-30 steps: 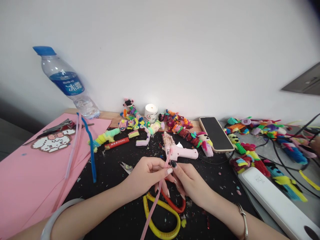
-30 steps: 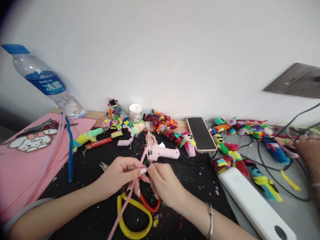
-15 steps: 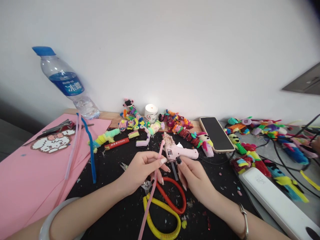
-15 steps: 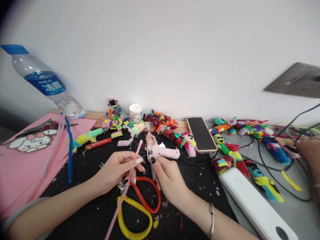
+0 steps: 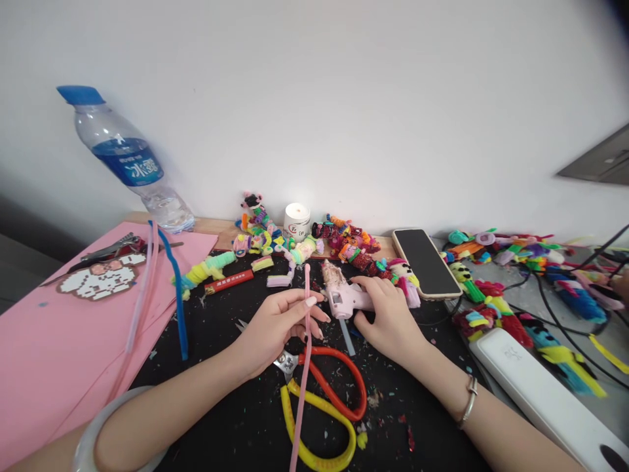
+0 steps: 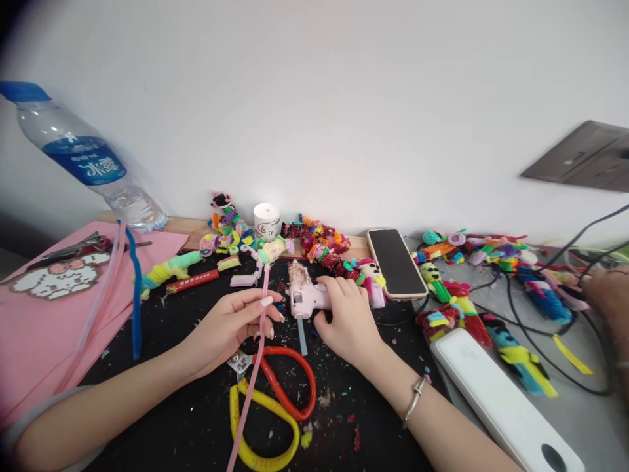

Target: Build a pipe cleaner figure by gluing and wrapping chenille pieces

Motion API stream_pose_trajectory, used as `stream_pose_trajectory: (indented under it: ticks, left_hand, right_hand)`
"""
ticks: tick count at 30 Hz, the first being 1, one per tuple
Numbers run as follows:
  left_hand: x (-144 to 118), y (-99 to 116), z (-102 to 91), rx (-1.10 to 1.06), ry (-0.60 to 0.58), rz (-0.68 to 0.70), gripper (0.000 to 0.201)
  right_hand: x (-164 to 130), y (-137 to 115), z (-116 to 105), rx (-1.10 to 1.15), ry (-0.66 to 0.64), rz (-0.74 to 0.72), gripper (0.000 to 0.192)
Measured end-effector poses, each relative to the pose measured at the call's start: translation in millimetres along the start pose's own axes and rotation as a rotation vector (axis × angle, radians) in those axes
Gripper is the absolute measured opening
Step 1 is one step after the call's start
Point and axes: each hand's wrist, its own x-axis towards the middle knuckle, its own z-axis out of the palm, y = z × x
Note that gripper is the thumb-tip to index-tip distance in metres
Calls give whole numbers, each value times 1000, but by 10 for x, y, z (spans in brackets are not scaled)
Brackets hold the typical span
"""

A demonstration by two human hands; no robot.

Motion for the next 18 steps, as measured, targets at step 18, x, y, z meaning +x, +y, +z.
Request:
stream_pose_trajectory:
  ticks: [18]
  left_hand:
    - [-3, -17, -1, 33, -74, -25, 18]
  right_hand:
    - [-3, 55, 41, 571, 73, -38, 6]
